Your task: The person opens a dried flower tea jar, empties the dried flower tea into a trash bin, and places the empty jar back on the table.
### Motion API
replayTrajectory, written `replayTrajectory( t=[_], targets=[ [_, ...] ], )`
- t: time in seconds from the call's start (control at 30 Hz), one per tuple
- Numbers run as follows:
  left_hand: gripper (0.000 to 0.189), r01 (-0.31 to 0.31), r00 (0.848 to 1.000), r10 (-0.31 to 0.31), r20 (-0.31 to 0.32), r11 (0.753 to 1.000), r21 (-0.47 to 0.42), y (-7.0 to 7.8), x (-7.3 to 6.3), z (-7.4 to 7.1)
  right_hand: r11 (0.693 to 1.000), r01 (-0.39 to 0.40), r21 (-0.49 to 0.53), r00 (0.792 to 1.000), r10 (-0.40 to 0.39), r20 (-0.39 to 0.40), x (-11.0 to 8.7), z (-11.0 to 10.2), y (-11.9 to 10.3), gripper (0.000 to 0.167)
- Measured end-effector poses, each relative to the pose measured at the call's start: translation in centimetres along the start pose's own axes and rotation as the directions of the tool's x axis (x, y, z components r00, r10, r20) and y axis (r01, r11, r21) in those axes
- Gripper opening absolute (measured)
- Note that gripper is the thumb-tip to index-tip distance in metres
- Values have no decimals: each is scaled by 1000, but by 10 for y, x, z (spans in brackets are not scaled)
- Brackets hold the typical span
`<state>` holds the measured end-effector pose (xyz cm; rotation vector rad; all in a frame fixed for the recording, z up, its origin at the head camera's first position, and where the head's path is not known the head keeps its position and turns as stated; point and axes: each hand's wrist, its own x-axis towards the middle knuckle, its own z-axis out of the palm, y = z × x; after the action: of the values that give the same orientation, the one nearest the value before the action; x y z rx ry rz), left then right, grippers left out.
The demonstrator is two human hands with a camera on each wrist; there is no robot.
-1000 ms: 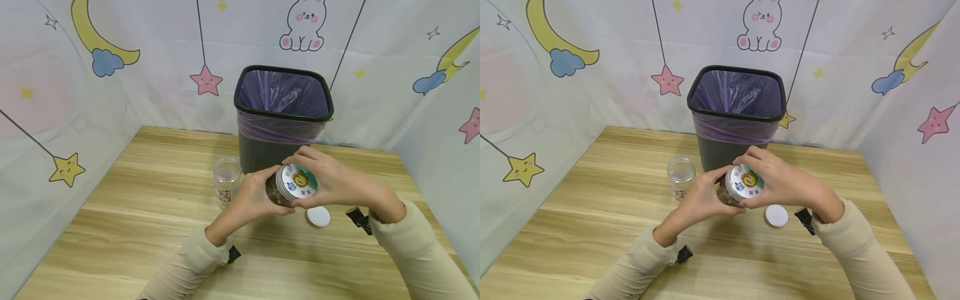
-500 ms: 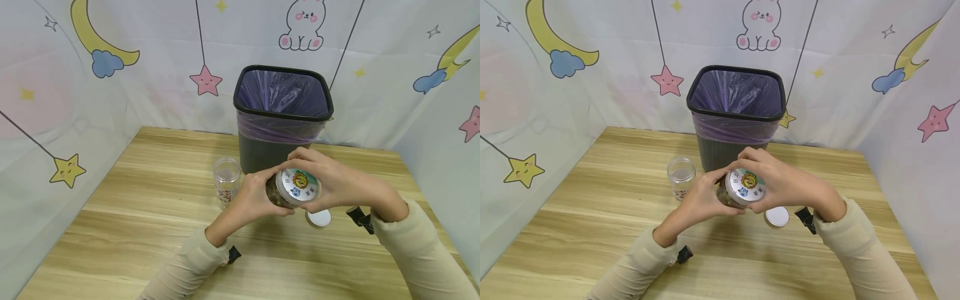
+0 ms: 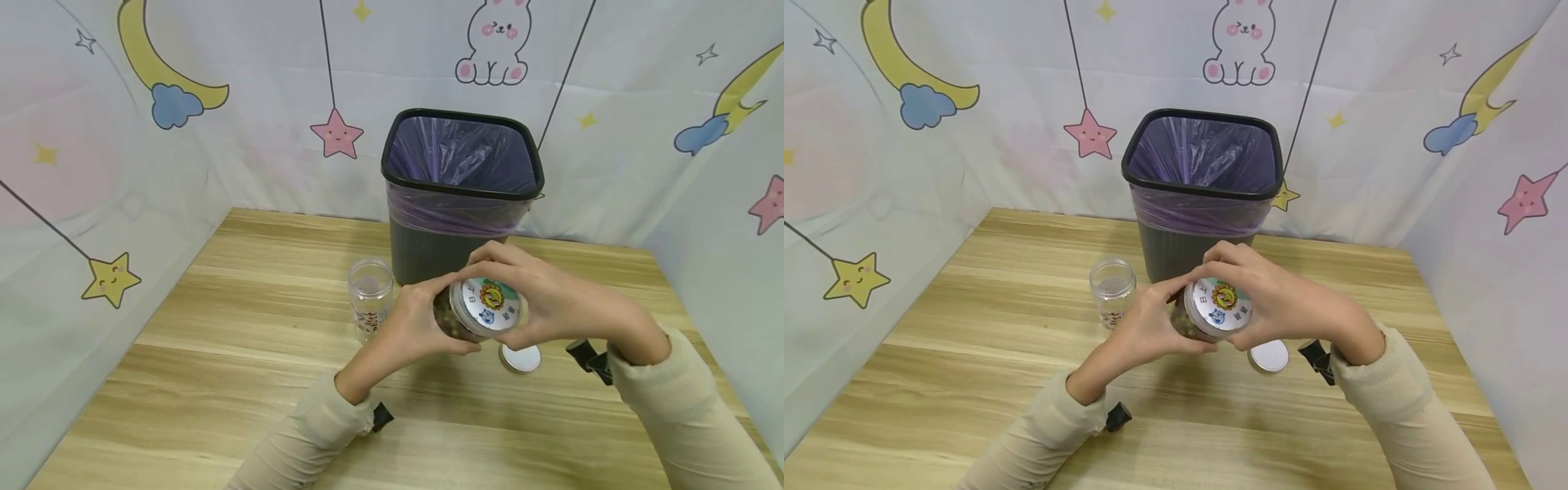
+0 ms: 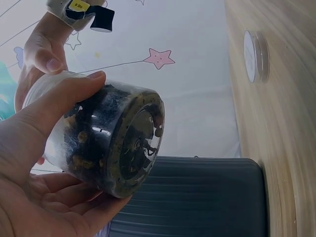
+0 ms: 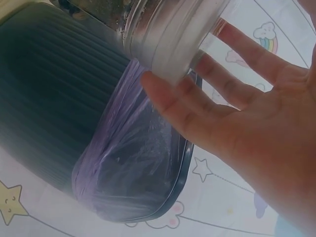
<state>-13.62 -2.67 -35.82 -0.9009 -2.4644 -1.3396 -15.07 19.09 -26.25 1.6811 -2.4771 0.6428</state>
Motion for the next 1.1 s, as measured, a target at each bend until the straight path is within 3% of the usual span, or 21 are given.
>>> replayTrajectory(
  t=[0.6,0.9,1.1],
  targets=[
    [77,15,999,-15,46,1000,9,-2,-2,7,997,-81,-6,994,81,-76,-26,-5,10,77],
    [89,82,996,-83,36,996,46,-4,-5,-2,988,-157,-10,984,156,-84,-46,-7,19,77],
    [87,84,996,-85,13,995,60,-2,-2,-8,972,-232,-19,969,230,-87,-60,-8,23,77]
  ],
)
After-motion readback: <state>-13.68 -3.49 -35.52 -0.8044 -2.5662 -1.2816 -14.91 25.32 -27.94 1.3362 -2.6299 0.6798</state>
